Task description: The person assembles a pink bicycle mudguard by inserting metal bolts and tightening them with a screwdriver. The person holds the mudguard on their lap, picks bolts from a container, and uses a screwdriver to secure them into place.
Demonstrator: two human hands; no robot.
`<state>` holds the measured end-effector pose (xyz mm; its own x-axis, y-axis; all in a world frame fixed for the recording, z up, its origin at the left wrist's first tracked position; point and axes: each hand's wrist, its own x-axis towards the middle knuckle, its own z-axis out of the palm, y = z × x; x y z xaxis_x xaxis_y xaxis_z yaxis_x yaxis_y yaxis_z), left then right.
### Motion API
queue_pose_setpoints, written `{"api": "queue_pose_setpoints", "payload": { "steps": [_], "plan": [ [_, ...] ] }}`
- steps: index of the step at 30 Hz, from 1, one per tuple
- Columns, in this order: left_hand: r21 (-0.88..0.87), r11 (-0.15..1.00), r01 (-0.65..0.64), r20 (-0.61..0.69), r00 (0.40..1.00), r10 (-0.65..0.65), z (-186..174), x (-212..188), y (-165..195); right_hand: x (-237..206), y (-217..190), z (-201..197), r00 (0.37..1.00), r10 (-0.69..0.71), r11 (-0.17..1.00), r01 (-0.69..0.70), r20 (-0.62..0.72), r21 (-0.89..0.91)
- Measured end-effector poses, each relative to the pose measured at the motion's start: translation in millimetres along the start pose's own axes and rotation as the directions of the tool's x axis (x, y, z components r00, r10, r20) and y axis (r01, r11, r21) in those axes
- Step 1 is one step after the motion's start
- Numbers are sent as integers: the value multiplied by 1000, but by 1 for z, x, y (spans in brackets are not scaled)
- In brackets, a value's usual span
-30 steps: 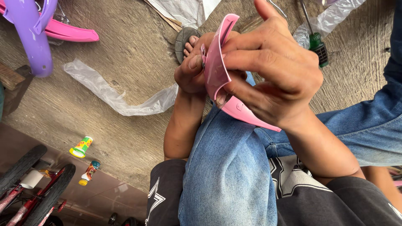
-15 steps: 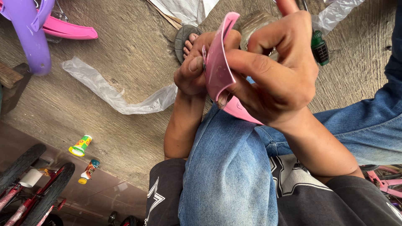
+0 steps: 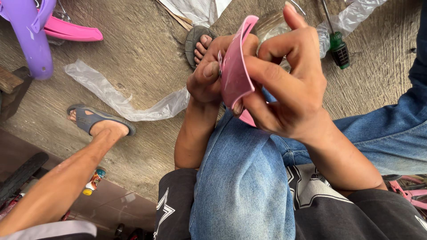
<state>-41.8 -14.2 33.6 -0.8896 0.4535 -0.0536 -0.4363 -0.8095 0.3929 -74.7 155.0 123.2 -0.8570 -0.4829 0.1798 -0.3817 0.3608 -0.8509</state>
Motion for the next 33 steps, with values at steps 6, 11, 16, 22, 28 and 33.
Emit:
{"api": "queue_pose_setpoints", "payload": {
  "steps": [6,11,16,22,28,33],
  "plan": [
    [41,999,-14,-62,998,17,-8,-4,-9,-1,-4,-7,999,-27,999,28,24,-44],
    [78,997,-15,-48,999,19,-7,-2,-8,-1,-3,-6,999,-25,998,23,-39,-52],
    [62,998,4,-14,1000,-4,-3,-2,-4,-2,-2,-8,999,-17,997,19,35,-72],
    [94,996,3,-73,997,4,-5,-5,-5,-1,-6,-10,997,-49,994,55,63,-92],
    [152,988,23,-115,993,-5,-12,-14,-9,1,-8,-8,999,-37,996,37,5,-78],
    [248,969,-17,-120,992,48,-26,-15,-16,-4,-3,-12,1000,-28,995,27,-1,-100]
  ]
}}
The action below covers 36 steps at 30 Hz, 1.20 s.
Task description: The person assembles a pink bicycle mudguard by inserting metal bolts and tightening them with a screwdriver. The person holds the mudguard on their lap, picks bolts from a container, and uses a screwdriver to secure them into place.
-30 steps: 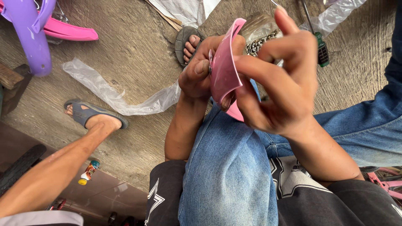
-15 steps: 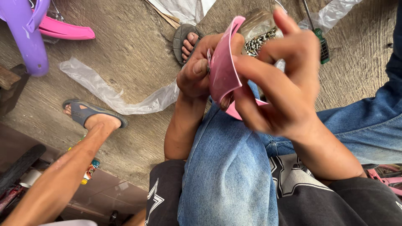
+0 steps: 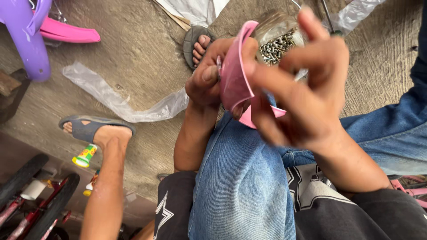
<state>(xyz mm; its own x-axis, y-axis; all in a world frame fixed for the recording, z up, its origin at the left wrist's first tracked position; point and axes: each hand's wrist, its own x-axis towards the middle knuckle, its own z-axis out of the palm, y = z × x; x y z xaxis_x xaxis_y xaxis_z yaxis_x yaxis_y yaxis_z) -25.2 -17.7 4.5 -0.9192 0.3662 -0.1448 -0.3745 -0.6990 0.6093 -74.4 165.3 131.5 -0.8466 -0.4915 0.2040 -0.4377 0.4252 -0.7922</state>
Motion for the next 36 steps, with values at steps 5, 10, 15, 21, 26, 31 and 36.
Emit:
{"api": "queue_pose_setpoints", "payload": {
  "steps": [5,10,15,21,26,31,36],
  "plan": [
    [-130,991,19,-5,1000,-20,3,-1,-5,-1,3,3,1000,-6,999,7,29,-33],
    [-168,984,66,-13,998,-69,14,1,3,7,-4,0,997,-34,999,32,72,29],
    [18,1000,-11,-62,998,12,11,4,6,11,-6,-1,997,-71,997,71,2,-21],
    [-49,998,-44,-13,999,43,2,-1,-2,3,7,4,1000,10,998,-9,19,-61],
    [143,979,-142,6,990,142,5,-6,21,-7,11,8,995,77,994,-72,-58,84],
    [293,946,-141,1,989,147,36,-10,58,-16,8,17,991,74,938,-31,-111,344],
    [317,948,-37,-11,999,43,69,-3,76,-10,11,17,985,154,781,-74,-76,620]
  ]
}}
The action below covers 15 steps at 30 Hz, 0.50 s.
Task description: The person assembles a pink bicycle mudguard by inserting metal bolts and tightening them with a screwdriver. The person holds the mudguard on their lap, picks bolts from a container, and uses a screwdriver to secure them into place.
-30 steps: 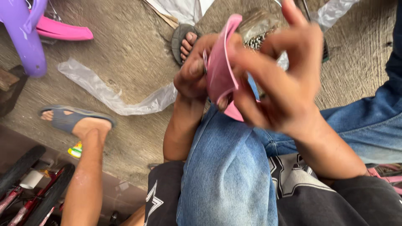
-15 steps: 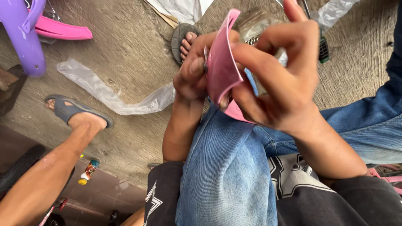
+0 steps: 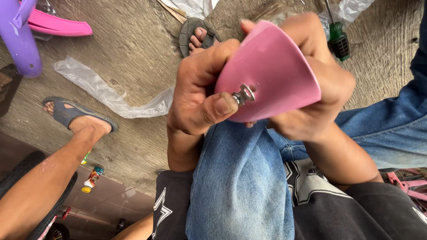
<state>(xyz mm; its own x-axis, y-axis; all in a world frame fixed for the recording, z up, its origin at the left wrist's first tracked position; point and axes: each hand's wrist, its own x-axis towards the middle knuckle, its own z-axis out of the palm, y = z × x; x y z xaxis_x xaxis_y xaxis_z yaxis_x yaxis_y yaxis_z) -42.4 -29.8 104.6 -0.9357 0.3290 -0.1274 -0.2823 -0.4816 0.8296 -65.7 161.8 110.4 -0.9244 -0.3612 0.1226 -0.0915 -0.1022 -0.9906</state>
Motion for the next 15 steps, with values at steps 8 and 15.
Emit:
{"api": "queue_pose_setpoints", "payload": {
  "steps": [8,15],
  "plan": [
    [46,997,63,12,998,-63,6,1,7,8,-2,-4,999,-1,996,-4,53,93],
    [120,985,124,-50,992,-118,10,-8,16,20,-2,-14,967,-113,992,98,226,74]
  ]
}}
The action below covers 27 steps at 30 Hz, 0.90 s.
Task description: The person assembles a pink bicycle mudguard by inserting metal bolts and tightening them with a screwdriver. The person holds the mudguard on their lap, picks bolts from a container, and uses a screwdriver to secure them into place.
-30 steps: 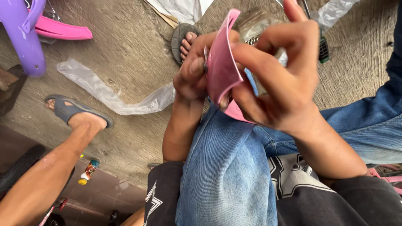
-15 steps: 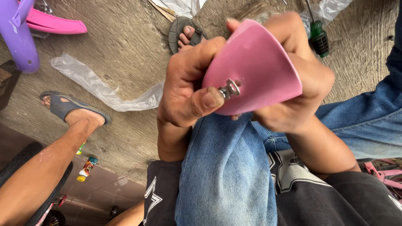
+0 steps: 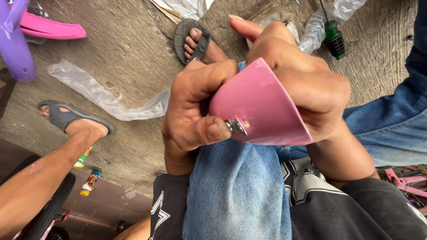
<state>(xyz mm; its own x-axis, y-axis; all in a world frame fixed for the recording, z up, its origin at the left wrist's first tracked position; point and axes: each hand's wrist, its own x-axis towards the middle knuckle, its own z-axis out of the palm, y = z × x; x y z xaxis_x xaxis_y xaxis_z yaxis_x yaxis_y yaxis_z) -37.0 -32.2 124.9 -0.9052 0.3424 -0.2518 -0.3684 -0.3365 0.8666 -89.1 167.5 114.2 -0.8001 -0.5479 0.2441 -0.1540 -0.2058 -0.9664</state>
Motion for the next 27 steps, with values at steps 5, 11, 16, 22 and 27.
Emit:
{"api": "queue_pose_setpoints", "payload": {
  "steps": [5,11,16,22,27],
  "plan": [
    [-17,999,40,30,999,-39,-1,7,1,8,-6,-18,985,138,985,-147,108,87],
    [242,969,-52,67,997,37,-5,10,6,13,-9,-41,889,362,834,-443,280,328],
    [286,952,-109,203,978,51,-7,13,8,24,-12,-56,770,406,745,-590,491,309],
    [312,936,-160,212,973,96,-5,11,6,18,-3,-63,729,398,650,-653,557,389],
    [420,896,-147,74,989,128,-7,15,-10,-32,13,-68,798,594,785,-603,103,146]
  ]
}}
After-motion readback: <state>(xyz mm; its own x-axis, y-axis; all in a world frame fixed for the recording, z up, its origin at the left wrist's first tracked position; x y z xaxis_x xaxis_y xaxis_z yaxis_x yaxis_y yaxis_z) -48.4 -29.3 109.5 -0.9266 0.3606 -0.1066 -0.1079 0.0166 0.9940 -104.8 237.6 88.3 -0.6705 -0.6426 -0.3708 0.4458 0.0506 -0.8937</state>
